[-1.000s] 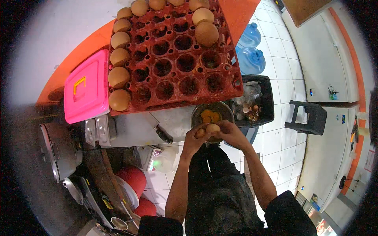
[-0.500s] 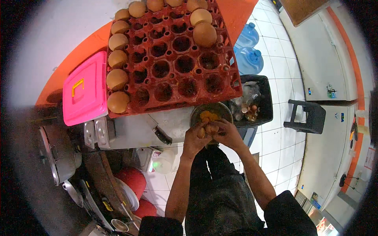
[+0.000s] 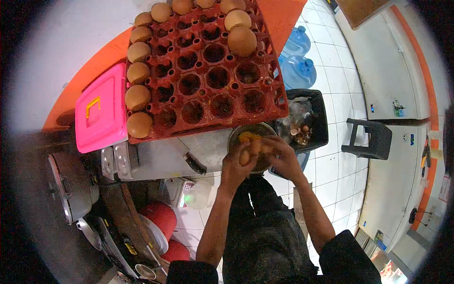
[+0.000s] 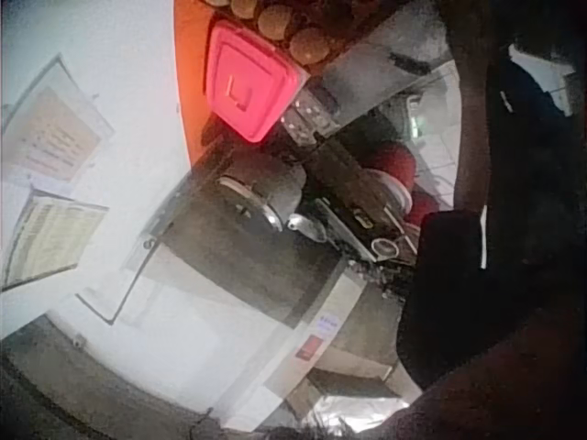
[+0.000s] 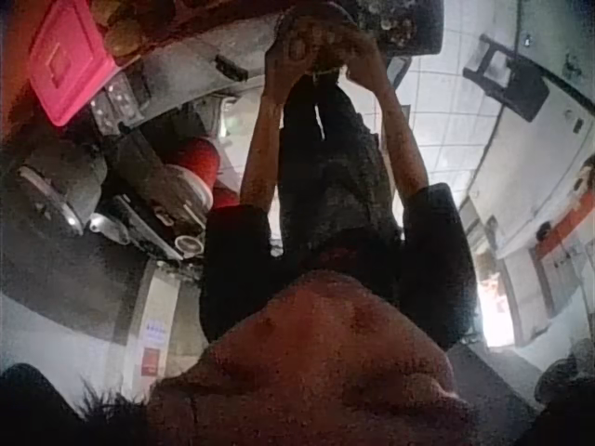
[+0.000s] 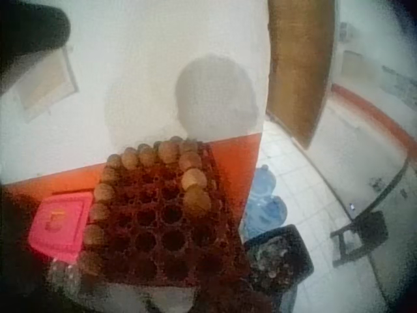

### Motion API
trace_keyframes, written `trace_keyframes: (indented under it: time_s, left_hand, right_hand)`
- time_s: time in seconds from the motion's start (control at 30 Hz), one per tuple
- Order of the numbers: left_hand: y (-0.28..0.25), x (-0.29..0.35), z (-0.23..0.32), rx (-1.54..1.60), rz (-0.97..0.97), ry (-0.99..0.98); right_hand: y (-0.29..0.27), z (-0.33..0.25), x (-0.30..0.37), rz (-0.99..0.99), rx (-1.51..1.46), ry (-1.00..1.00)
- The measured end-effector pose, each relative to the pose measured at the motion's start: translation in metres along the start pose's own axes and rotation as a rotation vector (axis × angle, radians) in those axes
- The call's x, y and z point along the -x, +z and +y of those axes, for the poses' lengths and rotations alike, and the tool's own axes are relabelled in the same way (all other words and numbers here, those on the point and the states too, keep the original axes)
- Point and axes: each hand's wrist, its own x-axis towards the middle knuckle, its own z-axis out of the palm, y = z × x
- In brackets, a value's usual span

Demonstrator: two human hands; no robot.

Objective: Cracking several eggs from a crate into a metal bowl in a kitchen.

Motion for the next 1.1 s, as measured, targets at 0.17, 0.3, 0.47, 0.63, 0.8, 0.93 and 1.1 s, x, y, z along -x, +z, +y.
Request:
trace_keyframes:
  time_s: [0.17, 0.3, 0.47, 0.63, 0.8, 0.93, 1.1]
  left_hand:
    - [0.031, -0.021, 0.065, 0.144, -0.135, 0.353]
    - [0.055, -0.008, 0.084, 0.260, -0.032, 0.337]
    - [0.057, 0.037, 0.033, 0.310, -0.054, -0.026]
    - [0.030, 0.053, -0.029, 0.263, 0.059, -0.139]
    - [0.010, 0.038, -0.022, 0.702, 0.082, -0.217]
    - [0.021, 0.045, -0.054, 0.986, 0.145, -0.306]
    - [0.039, 0.050, -0.071, 1.066, 0.115, -0.341]
  right_hand:
    - [-0.037, -0.007, 0.012, 0.213, -0.267, 0.268]
    - [-0.085, -0.001, 0.005, 0.433, -0.794, 0.190]
    - [-0.119, -0.069, -0.035, 0.724, 0.596, -0.094]
    - [-0.079, -0.215, -0.117, 0.297, 0.554, -0.546]
    - [-0.068, -0.233, -0.173, -0.031, 0.938, -0.716]
    - [-0.065, -0.229, -0.174, -0.026, 0.840, -0.697]
    - [-0.067, -0.146, -0.114, 0.790, -0.259, -0.062]
